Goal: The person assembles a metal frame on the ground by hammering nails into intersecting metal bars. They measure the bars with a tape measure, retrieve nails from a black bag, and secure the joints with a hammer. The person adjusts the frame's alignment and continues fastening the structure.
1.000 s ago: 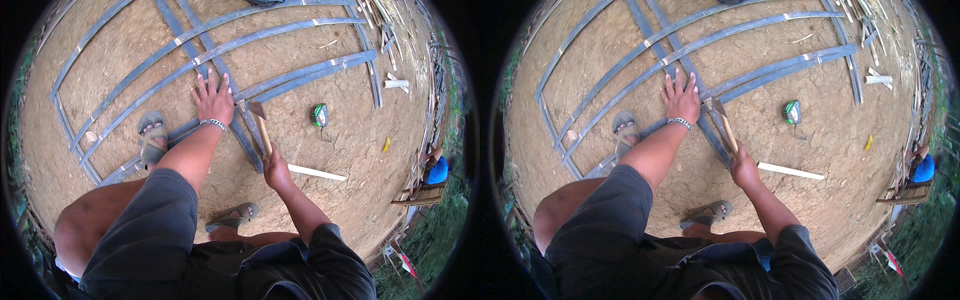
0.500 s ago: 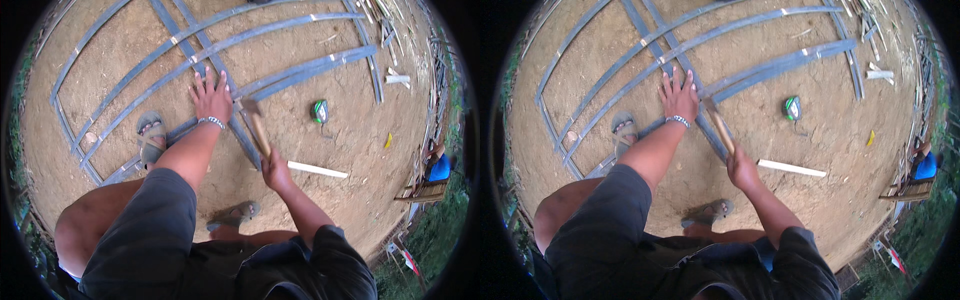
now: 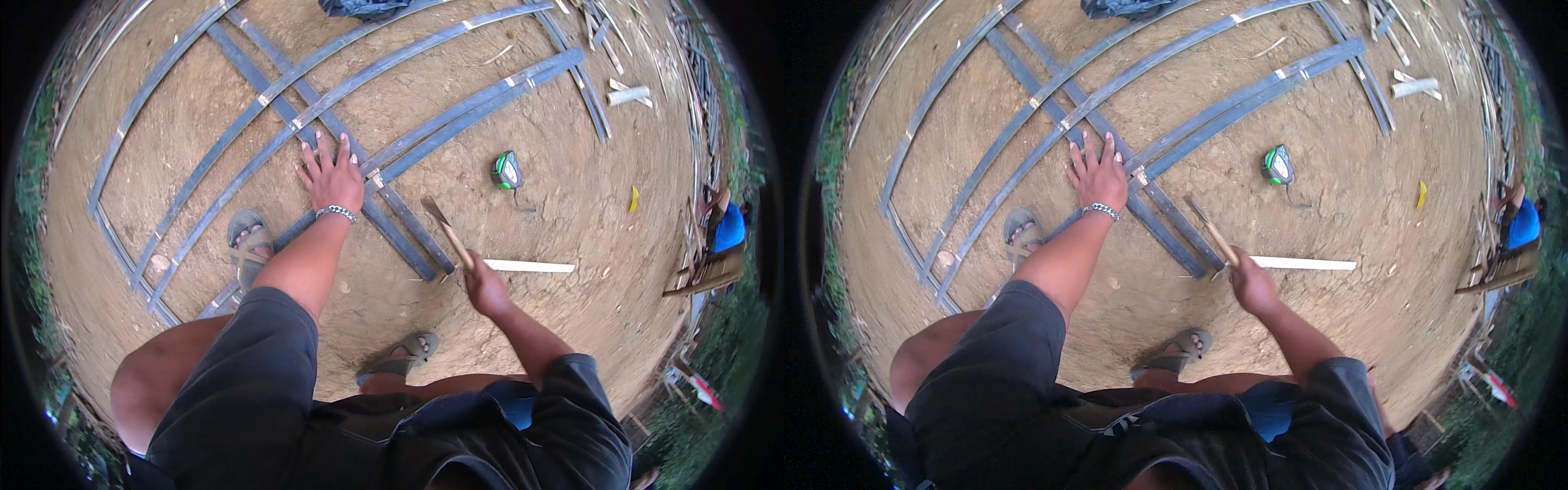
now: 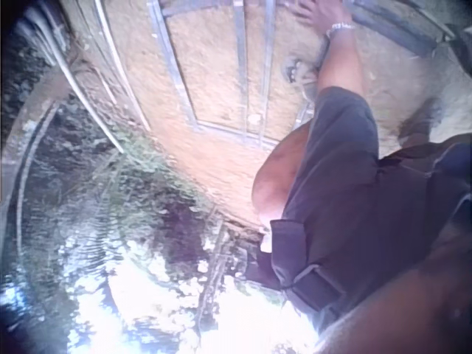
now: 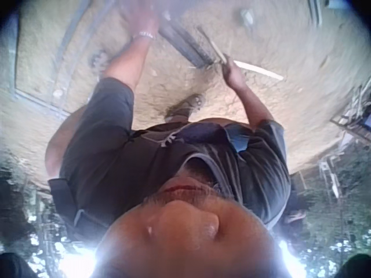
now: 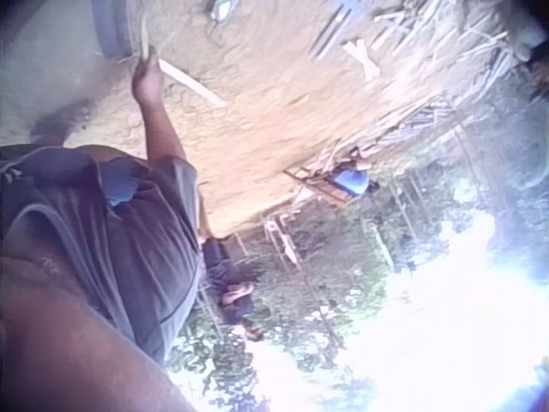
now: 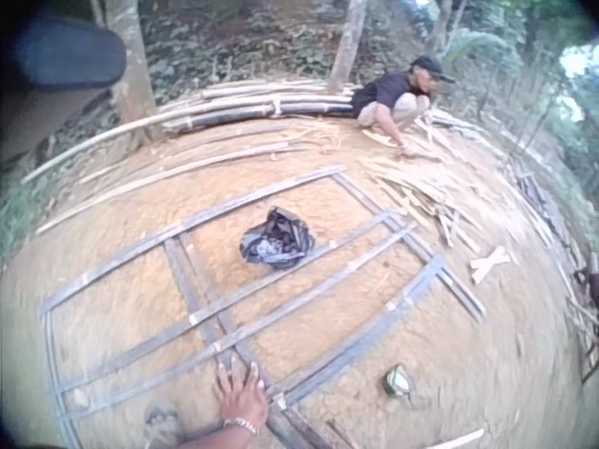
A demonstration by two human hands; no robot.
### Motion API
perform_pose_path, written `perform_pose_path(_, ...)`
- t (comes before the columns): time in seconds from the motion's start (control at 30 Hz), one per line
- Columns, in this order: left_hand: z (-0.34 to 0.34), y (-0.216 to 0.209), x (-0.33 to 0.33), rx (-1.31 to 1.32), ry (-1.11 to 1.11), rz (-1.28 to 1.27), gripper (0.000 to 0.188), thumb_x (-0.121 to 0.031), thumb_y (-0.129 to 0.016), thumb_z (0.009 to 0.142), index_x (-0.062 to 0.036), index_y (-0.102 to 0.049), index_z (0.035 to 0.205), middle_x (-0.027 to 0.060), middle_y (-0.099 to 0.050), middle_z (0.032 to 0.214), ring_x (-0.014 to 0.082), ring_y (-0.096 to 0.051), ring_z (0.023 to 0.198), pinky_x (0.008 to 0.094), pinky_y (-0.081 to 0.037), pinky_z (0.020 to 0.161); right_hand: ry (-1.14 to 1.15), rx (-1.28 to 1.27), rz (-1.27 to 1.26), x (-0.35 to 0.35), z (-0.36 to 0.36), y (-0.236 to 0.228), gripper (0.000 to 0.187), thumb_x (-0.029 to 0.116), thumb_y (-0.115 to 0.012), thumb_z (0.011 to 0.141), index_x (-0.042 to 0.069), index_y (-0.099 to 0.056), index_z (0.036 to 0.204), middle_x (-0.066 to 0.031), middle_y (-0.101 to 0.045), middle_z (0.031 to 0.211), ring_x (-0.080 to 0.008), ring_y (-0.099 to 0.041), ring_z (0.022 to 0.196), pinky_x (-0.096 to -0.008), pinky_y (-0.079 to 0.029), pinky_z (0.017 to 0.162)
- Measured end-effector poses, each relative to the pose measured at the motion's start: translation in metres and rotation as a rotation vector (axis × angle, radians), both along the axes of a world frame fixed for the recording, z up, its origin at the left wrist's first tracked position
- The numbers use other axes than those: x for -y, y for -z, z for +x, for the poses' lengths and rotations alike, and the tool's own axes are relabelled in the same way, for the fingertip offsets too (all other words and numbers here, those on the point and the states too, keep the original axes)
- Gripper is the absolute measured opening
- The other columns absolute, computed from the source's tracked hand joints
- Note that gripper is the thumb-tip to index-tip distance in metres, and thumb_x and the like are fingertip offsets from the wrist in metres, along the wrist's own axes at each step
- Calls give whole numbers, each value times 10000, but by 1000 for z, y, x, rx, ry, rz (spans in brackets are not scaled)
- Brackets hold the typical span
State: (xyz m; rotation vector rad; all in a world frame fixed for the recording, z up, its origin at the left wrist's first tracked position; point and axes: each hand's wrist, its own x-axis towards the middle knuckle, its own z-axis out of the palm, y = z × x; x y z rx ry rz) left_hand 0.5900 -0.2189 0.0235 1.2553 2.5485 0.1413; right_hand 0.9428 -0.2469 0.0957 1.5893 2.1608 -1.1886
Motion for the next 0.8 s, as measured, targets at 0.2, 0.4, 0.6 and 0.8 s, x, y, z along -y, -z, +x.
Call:
perform_pose_path(0.2, -13, 15, 10, 110, -59, 176, 513, -332, -385, 1070, -198, -443, 1562, 120, -172, 1718, 389, -46, 1587, 622, 7, 1245, -31, 128, 47, -2, 96, 2, 445, 216, -556, 1010, 122, -473, 1437, -277, -684, 1114, -473, -662, 997, -555, -533, 857)
perform_pose_path(0.4, -50, 8, 4, 95, 559, 230, 504, -296, -475, 1025, -151, -518, 1506, 110, -259, 1696, 377, -99, 1583, 636, 24, 1237, 15, 104, 54, 9, 112, -6, 420, 195, -542, 1012, 107, -474, 1417, -241, -661, 1188, -456, -651, 1028, -544, -529, 852)
perform_pose_path(0.6, -56, 9, -1, 0, 779, 99, 540, -279, -499, 1011, -190, -469, 1543, 131, -225, 1701, 398, -122, 1575, 659, 16, 1222, 104, 149, 164, 13, 103, 14, 433, 234, -517, 1031, 124, -455, 1445, -240, -659, 1192, -466, -658, 995, -555, -530, 845)
perform_pose_path(0.8, -54, 14, 2, -28, 800, 45, 577, -347, -532, 1007, -245, -434, 1567, 138, -173, 1713, 402, -87, 1580, 668, 21, 1222, 177, 289, 136, 9, 101, 9, 424, 236, -446, 1058, 125, -441, 1468, -244, -648, 1161, -480, -653, 958, -561, -530, 848)
